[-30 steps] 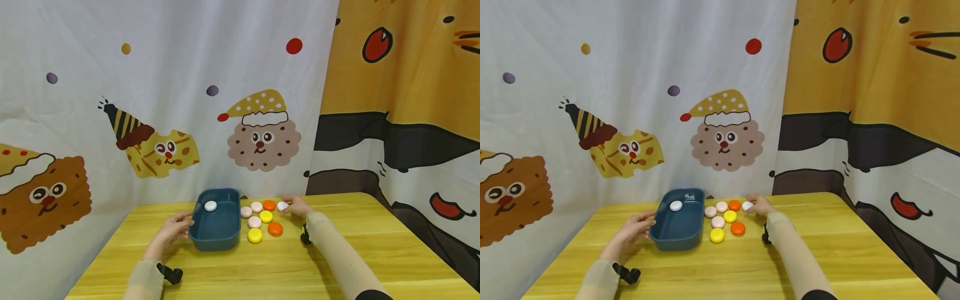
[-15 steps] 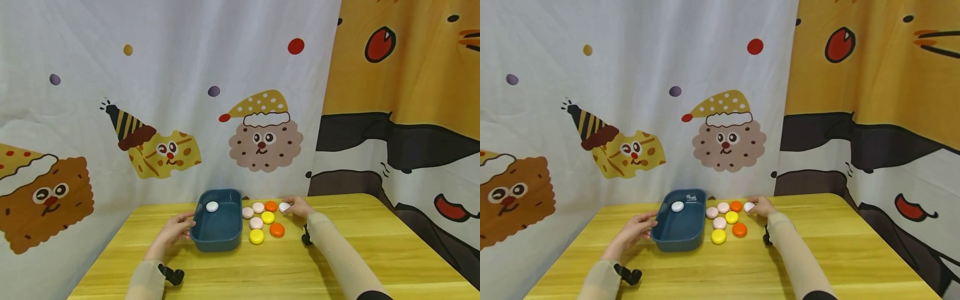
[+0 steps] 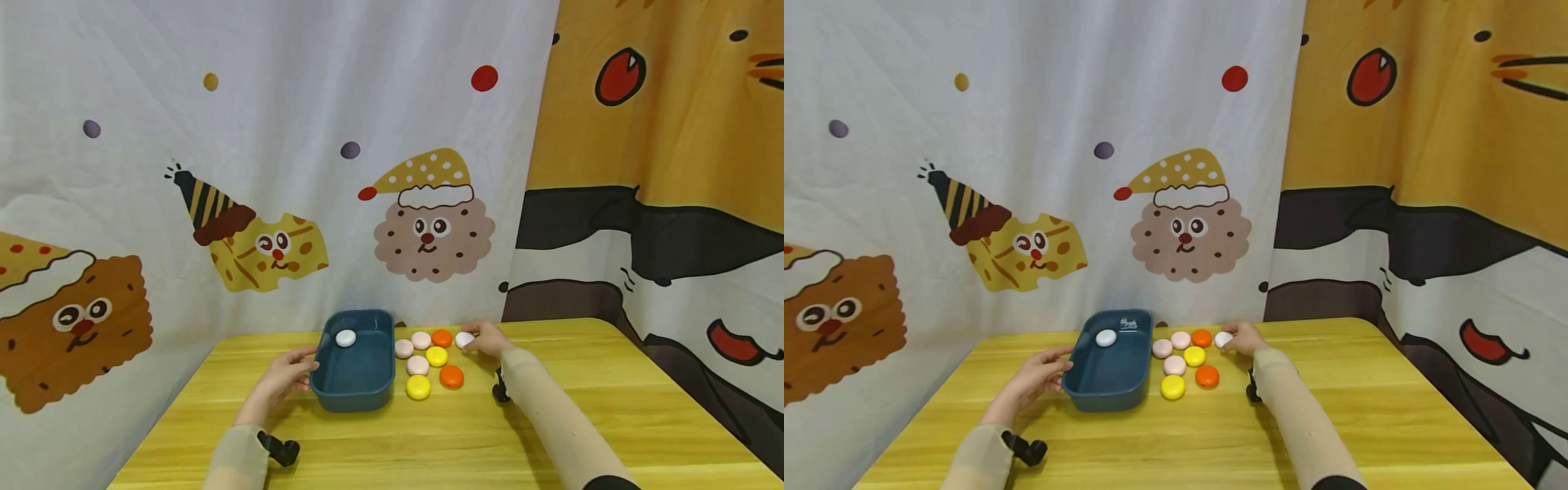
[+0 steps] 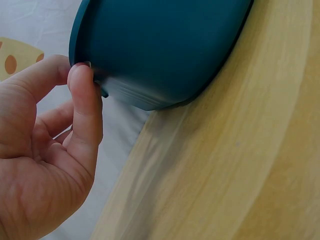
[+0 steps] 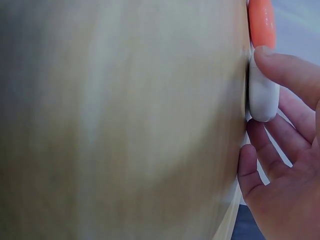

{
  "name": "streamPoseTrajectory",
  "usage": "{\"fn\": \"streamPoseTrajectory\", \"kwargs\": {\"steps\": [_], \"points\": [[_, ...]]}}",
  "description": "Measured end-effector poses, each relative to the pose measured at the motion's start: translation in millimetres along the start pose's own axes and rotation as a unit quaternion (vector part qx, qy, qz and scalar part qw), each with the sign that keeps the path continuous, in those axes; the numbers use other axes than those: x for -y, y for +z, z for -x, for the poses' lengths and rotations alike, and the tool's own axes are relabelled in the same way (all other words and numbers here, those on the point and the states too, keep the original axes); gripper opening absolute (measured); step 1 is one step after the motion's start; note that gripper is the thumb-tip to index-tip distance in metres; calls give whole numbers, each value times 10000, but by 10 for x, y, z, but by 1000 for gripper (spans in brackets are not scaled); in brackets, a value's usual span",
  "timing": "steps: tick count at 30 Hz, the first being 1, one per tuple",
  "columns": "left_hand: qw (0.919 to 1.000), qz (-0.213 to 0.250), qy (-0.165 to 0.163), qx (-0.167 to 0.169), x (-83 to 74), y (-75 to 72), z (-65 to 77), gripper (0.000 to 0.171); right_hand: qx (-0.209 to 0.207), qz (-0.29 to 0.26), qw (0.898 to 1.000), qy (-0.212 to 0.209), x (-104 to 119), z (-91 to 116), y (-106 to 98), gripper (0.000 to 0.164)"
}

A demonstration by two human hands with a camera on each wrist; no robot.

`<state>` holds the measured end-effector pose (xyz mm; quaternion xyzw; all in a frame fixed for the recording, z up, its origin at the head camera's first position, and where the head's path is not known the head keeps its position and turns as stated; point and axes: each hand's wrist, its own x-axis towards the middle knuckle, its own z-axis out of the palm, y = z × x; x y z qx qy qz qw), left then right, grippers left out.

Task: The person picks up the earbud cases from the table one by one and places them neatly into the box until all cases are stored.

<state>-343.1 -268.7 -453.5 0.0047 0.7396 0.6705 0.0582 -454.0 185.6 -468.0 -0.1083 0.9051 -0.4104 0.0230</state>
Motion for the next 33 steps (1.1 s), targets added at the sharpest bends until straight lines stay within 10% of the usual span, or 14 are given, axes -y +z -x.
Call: {"fn": "streamPoseTrajectory", "kwargs": {"steps": [33], "points": [[9999, -78, -32, -60, -32, 25, 15, 56, -164, -340, 9991, -193, 176, 2, -156, 48]]}}
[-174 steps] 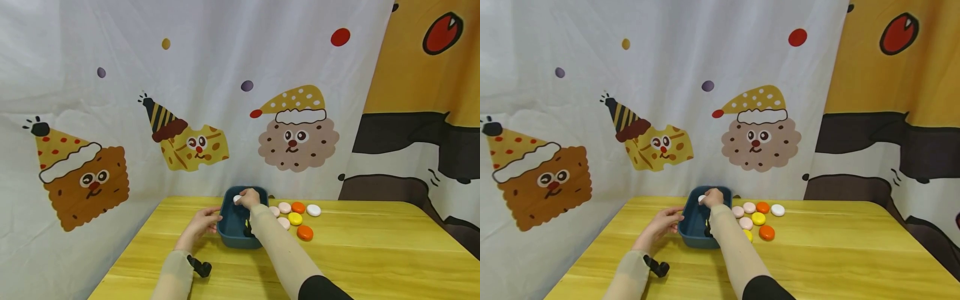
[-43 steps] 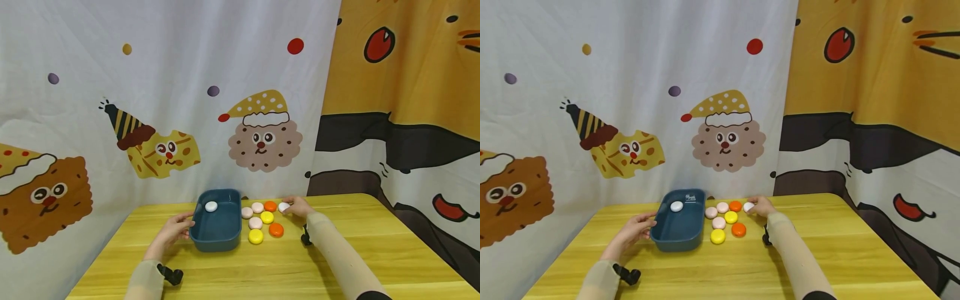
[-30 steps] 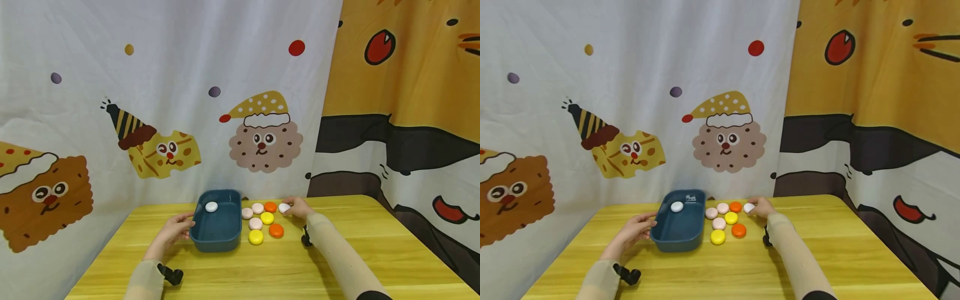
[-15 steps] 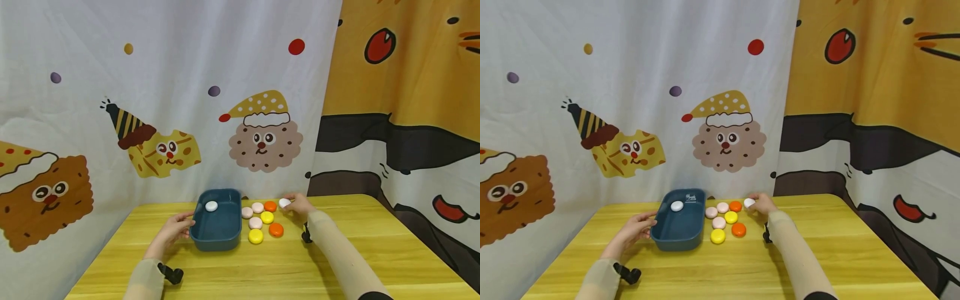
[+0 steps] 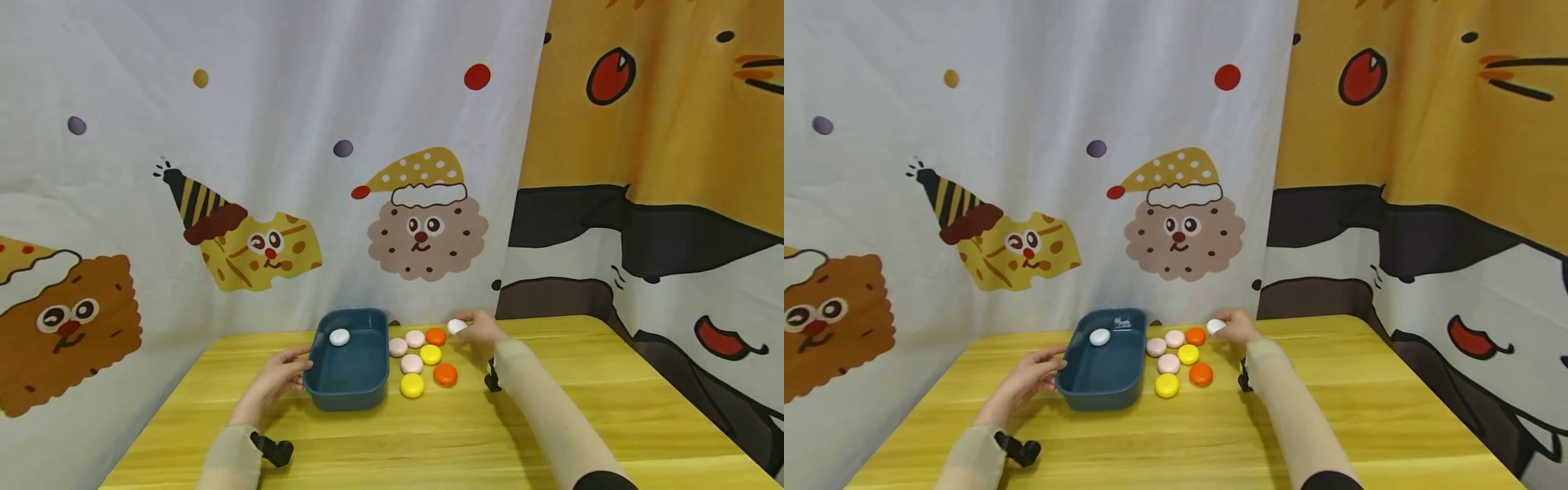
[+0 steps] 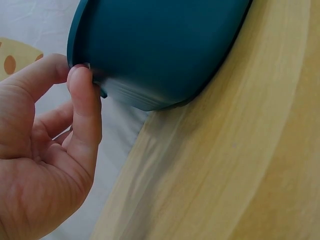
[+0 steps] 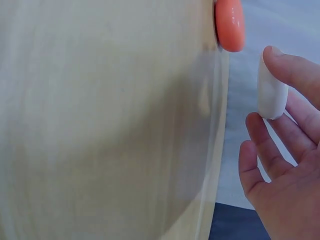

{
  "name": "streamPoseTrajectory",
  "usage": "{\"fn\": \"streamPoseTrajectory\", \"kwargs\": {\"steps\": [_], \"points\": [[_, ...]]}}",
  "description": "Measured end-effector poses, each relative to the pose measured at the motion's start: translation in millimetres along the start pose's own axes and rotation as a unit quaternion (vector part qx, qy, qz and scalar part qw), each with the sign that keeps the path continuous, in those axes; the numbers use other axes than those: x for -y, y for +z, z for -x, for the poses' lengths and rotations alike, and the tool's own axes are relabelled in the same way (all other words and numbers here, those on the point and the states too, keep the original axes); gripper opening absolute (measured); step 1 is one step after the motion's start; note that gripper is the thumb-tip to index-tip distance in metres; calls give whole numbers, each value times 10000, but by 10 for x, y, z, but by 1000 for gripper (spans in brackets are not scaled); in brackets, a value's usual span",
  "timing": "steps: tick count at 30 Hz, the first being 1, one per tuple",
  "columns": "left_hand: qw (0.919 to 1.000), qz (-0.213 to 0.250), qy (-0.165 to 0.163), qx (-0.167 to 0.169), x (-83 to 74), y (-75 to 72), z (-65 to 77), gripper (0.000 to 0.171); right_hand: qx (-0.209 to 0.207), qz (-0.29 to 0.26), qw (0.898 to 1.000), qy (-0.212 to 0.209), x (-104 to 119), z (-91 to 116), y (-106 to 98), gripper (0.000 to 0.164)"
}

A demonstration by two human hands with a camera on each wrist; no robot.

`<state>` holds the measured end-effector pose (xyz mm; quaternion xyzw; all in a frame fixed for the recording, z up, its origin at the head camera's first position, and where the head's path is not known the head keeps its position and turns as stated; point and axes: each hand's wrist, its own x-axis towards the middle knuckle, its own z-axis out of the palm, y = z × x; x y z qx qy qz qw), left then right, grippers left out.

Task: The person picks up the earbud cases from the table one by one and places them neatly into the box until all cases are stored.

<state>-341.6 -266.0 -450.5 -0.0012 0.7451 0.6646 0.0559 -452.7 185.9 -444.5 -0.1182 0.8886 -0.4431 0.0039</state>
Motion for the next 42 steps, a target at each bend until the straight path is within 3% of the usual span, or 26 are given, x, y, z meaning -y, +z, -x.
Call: {"fn": "streamPoseTrajectory", "kwargs": {"steps": [4, 11, 25, 34, 42], "points": [[10000, 9, 9, 12, -12, -18, 19, 57, 19, 200, 9996, -201, -4, -52, 2, 48], [9999, 70, 25, 148, 8, -35, 1, 55, 27, -22, 10000, -80, 21, -83, -21, 48], [9999, 10, 68, 137, 35, -37, -8, 55, 12, 381, 9984, -411, 305, -87, -108, 48], [10000, -46, 53, 13, -2, -53, -13, 53, -31, 261, 9986, -459, 398, -139, -100, 50], [9999, -78, 90, 100, 7, -48, 6, 54, -78, 77, 9987, -499, 457, -146, -39, 47]]}}
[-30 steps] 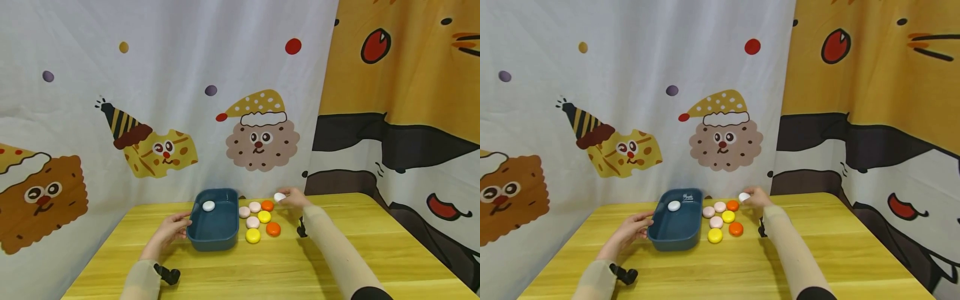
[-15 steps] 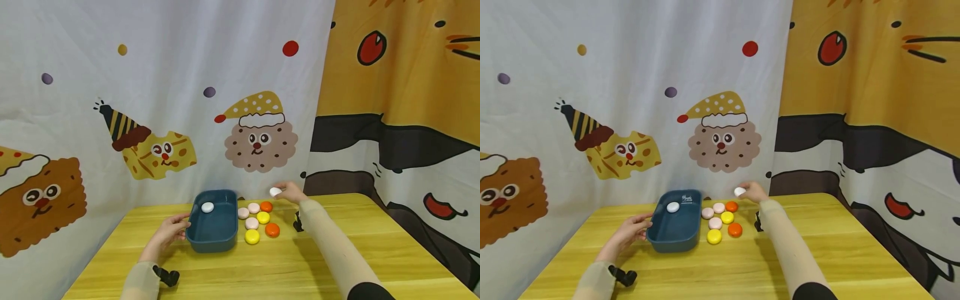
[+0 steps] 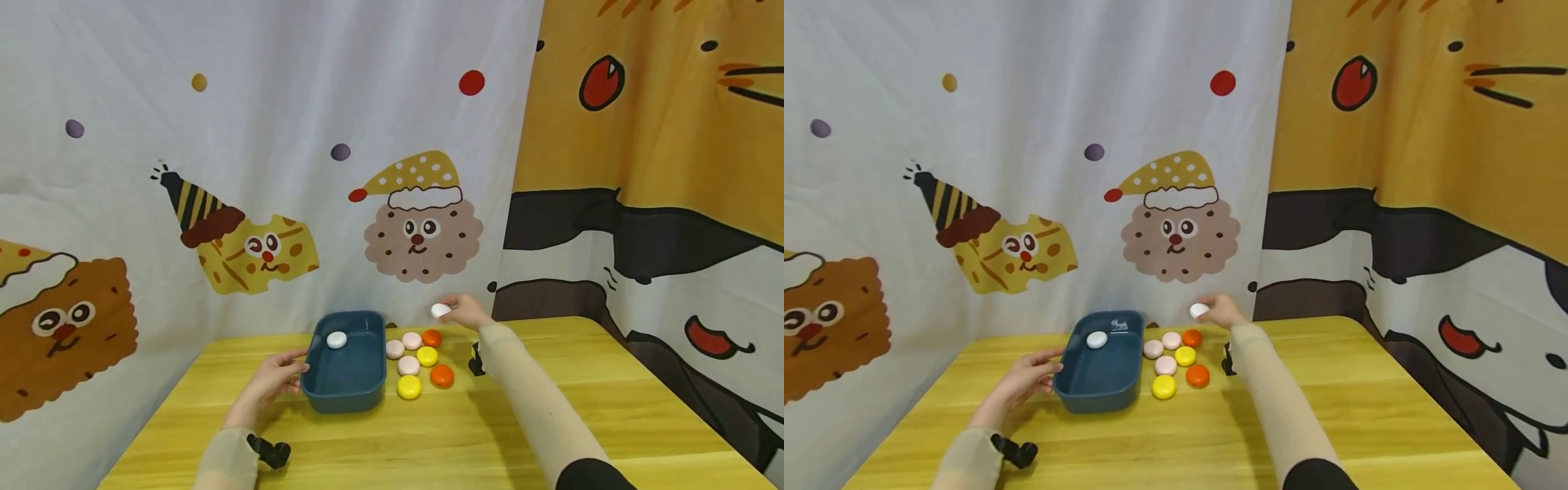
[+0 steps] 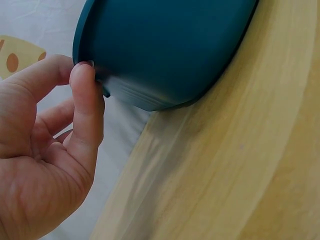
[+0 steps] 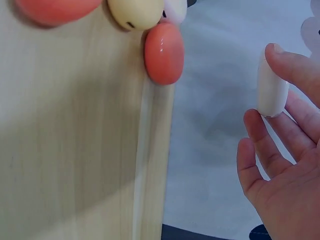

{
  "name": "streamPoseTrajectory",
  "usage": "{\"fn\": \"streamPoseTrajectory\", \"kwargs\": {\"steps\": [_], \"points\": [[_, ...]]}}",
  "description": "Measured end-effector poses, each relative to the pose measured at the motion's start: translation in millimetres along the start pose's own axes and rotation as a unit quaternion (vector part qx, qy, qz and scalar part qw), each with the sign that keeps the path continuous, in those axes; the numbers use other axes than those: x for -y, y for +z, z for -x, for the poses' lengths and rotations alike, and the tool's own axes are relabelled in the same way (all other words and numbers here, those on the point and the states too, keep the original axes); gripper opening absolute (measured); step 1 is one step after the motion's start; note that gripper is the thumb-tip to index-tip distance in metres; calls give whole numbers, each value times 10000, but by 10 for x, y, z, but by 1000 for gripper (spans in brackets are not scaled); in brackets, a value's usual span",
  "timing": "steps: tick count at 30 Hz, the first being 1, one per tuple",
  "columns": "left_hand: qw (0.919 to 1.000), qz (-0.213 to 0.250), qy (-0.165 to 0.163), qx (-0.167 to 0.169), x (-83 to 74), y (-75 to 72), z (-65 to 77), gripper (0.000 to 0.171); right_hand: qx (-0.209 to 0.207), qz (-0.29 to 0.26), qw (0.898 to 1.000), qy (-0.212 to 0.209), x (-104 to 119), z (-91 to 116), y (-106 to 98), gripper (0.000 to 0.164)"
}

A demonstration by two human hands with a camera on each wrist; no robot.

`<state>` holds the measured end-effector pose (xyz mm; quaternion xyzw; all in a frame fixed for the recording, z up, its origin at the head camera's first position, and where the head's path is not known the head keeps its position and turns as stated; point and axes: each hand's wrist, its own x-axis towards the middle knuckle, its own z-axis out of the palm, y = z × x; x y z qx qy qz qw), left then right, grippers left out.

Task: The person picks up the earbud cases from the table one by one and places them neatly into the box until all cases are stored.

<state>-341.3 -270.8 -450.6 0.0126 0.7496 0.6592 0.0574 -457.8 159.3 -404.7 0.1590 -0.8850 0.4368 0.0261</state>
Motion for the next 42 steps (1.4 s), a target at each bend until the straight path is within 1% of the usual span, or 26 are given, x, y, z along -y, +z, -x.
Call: {"fn": "streamPoseTrajectory", "kwargs": {"steps": [3, 10, 16, 21, 25, 32, 42], "points": [[10000, 27, -8, 40, 18, 2, 4, 55, -10, 14, 10000, 62, 18, -18, 23, 47], [10000, 43, 0, -35, 20, 7, 17, 56, 53, 23, 9995, 306, 126, -53, 57, 47], [9999, 46, -20, -94, 1, 10, 15, 55, 14, -9, 9998, 196, 234, -76, 49, 48], [9999, 52, -11, -107, -2, 14, 8, 54, 4, -22, 10000, 68, 273, -89, 32, 50], [9999, 50, -10, -92, 8, 13, 3, 54, -7, 24, 10000, 49, 299, -89, 28, 50], [9999, 83, -13, -115, 17, -3, 8, 54, -11, -48, 9999, -155, 382, -90, 21, 50], [9999, 70, -37, -105, 6, 12, 10, 55, 90, 6, 9999, -131, 422, -68, 132, 46]]}}
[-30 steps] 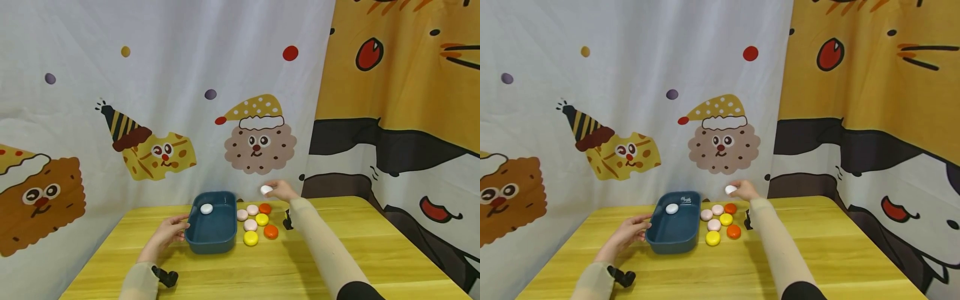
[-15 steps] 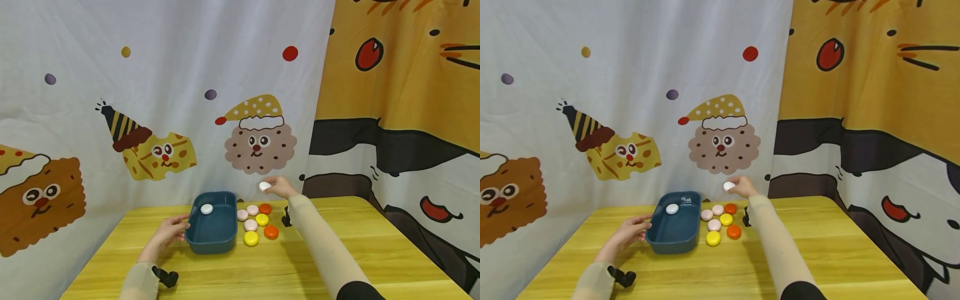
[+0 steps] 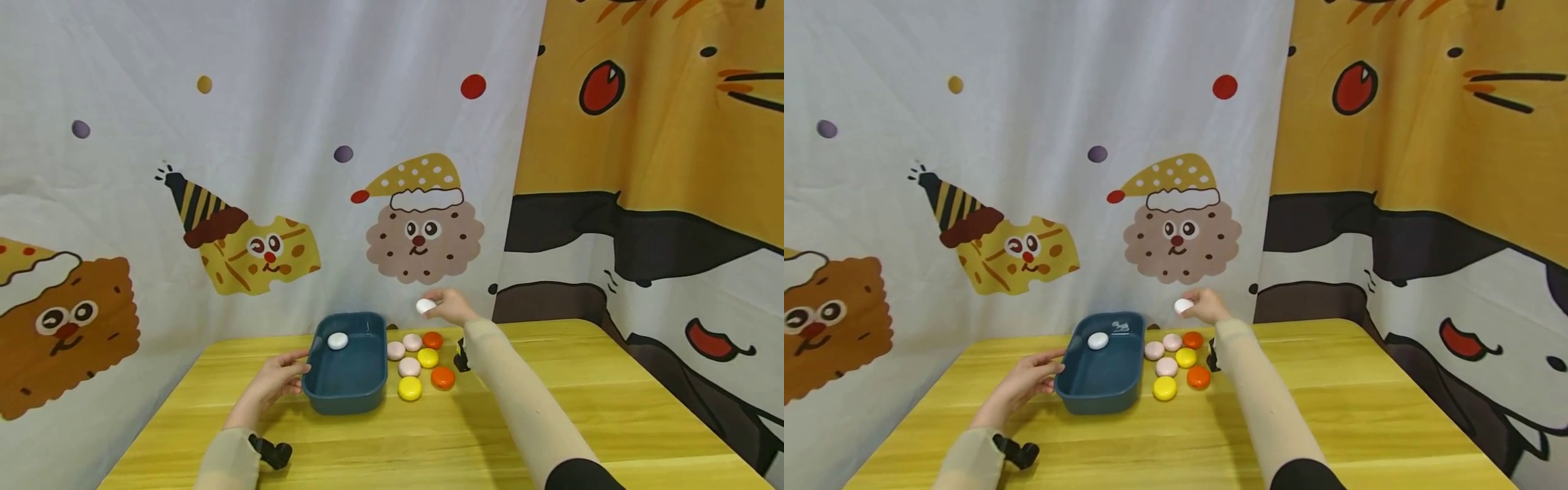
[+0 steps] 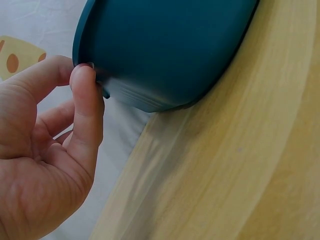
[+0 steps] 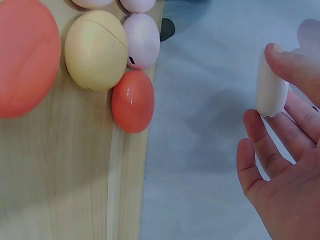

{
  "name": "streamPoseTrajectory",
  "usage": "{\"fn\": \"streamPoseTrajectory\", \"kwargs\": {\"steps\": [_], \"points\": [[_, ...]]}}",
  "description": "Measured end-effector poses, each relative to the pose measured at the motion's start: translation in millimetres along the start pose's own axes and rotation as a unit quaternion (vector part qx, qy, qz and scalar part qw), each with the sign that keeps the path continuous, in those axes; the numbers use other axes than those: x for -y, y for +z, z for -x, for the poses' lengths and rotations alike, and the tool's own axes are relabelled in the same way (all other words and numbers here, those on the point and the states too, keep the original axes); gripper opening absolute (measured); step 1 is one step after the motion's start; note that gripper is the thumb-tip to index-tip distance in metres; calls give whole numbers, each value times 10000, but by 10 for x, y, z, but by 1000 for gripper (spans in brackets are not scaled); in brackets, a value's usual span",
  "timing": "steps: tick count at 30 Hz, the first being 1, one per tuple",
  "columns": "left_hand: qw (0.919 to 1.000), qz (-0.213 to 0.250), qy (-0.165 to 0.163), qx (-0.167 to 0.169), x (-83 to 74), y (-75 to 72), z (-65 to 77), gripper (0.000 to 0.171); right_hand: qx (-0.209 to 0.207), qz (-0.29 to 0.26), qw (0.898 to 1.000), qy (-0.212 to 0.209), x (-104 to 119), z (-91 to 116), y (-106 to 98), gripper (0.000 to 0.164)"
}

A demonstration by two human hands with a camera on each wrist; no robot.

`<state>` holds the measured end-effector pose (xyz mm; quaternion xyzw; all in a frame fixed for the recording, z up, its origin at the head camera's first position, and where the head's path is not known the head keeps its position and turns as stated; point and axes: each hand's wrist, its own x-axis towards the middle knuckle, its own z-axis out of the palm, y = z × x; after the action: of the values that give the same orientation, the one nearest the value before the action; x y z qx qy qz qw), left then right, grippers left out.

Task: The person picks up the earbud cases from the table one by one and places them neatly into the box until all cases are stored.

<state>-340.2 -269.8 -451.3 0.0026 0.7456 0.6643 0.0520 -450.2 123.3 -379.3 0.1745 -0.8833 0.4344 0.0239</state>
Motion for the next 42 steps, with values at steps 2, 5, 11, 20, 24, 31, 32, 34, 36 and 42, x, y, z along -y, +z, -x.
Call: {"fn": "streamPoseTrajectory", "kwargs": {"steps": [2, 5, 11, 20, 24, 31, 32, 34, 36, 42], "points": [[10000, 4, -13, 6, 0, 3, -3, 55, 5, -19, 10000, 9, 4, -4, 19, 46], [10000, 8, -28, -5, 2, 7, -7, 55, 7, -57, 10000, -8, 6, -21, 44, 46], [10000, 14, -1, 1, 14, 0, -7, 55, 19, -45, 10000, -42, 22, -47, 86, 47], [10000, -43, 76, 15, 32, -17, -12, 54, 62, -79, 9997, -216, 66, -97, 178, 47], [9999, -68, 130, 27, 41, -15, -15, 55, 75, -101, 9995, -272, 80, -117, 241, 46], [10000, -32, 73, -46, 39, -2, -30, 54, 106, -65, 9995, -275, 158, -142, 346, 44], [10000, -29, 76, -40, 42, -2, -30, 54, 104, -48, 9996, -266, 171, -145, 363, 43], [9999, -26, 99, -10, 33, -4, -37, 54, 102, 10, 9996, -264, 198, -161, 393, 44], [9999, -17, 138, 41, 12, -9, -46, 54, 94, 40, 9997, -242, 228, -181, 421, 43], [9996, -35, 201, 183, 55, -12, -4, 56, 79, 104, 9988, -472, 249, -104, 551, 40]]}}
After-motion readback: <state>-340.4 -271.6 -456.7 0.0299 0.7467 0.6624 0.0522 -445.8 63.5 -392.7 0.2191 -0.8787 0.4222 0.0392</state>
